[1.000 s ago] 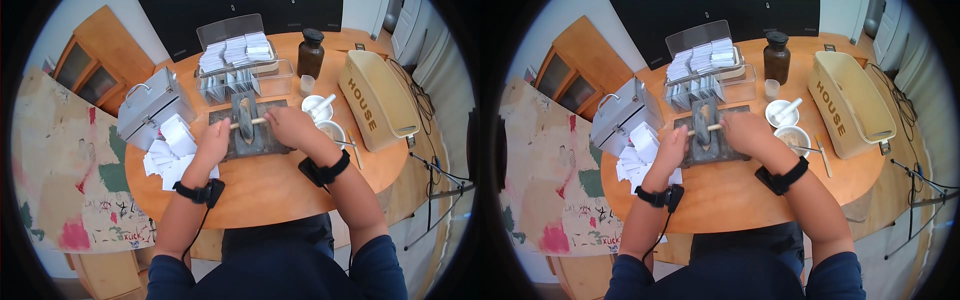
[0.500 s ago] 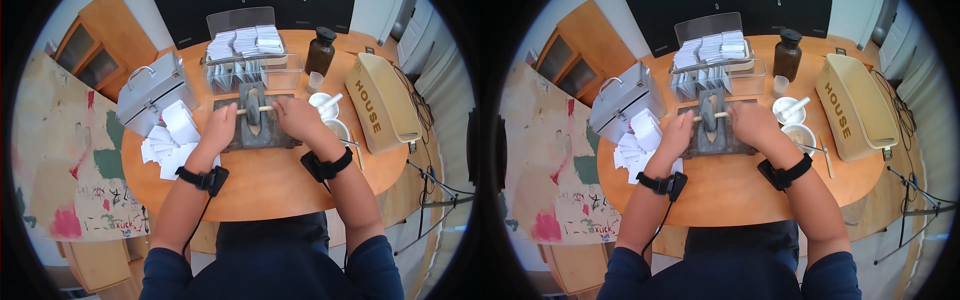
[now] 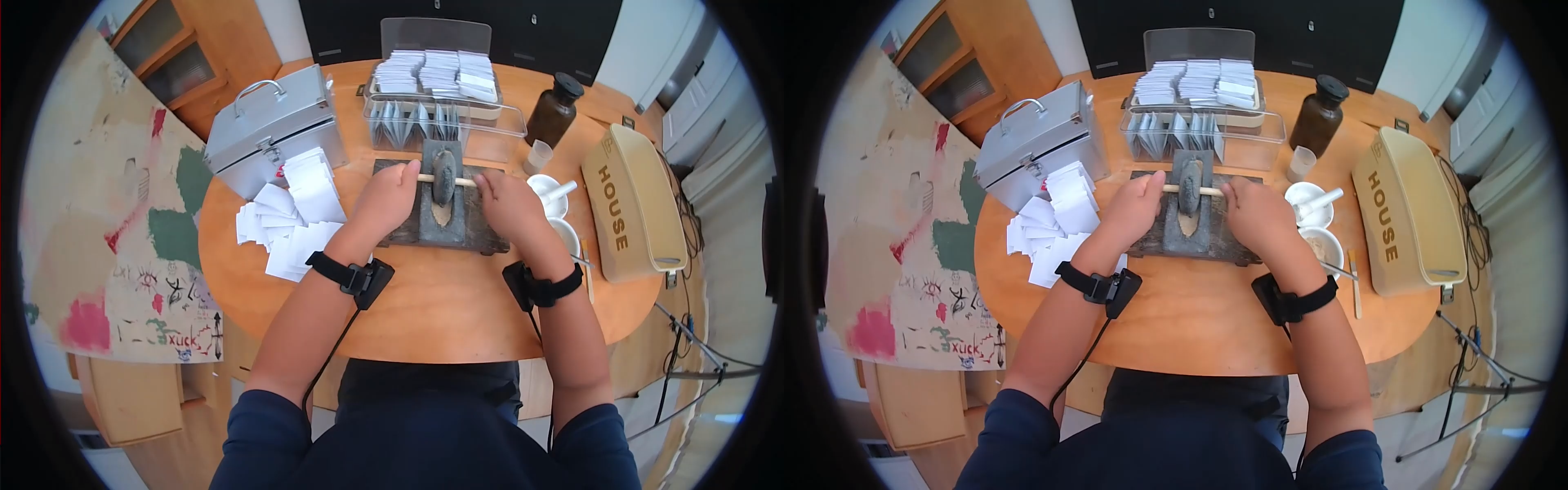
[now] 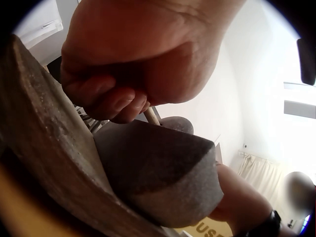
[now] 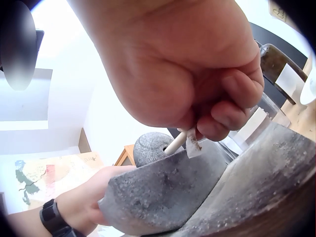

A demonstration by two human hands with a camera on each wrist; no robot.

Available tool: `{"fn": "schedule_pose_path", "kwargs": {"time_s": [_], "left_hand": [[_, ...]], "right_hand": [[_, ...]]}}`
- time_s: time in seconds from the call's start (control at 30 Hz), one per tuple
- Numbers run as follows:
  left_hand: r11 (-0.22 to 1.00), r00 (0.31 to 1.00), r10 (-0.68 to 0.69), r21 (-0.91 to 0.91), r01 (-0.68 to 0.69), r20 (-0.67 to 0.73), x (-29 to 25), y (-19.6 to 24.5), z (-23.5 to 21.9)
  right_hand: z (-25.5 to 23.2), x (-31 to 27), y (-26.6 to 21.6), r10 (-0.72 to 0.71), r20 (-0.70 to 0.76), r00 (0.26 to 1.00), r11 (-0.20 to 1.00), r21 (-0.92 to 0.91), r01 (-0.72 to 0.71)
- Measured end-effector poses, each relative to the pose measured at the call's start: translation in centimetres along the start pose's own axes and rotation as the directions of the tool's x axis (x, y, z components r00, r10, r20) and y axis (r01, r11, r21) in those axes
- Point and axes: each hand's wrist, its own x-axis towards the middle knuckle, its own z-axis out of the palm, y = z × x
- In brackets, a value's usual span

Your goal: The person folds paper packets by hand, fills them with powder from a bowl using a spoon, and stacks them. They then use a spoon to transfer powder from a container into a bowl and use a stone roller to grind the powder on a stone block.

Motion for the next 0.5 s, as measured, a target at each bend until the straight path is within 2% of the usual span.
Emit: {"fn": "schedule_pose_path", "kwargs": {"time_s": [0.17,0.23,0.37,0.43,0.47,0.5], "left_hand": [[0.995,0.999,-0.032,-0.097,0.032,-0.001,-0.1,0.1,-0.1],[0.99,1.0,0.023,-0.14,-0.02,0.02,0.2,-0.3,0.0],[0.981,1.0,0.024,-0.19,-0.024,-0.003,0.2,-0.5,0.4],[0.997,0.998,0.059,-0.056,-0.061,-0.038,0.0,-0.4,0.1],[0.999,1.0,0.002,-0.034,-0.002,-0.007,-0.5,0.4,-0.4],[0.999,1.0,0.001,-0.035,-0.001,-0.023,-0.6,0.4,-0.3]], "right_hand": [[-0.3,-0.7,-0.8,0.003,0.027,1.0,1.0,-0.005,-0.003],[-0.1,-0.3,-0.4,0.01,0.005,1.0,0.999,0.053,-0.01],[-0.1,0.6,0.5,-0.074,0.004,0.997,0.997,-0.028,0.074],[-0.1,0.7,0.4,-0.036,0.045,0.998,0.999,-0.019,0.037],[0.0,0.6,0.2,-0.05,0.023,0.998,0.999,-0.019,0.05],[-0.1,0.3,0.0,-0.066,0.024,0.998,0.998,-0.021,0.066]]}}
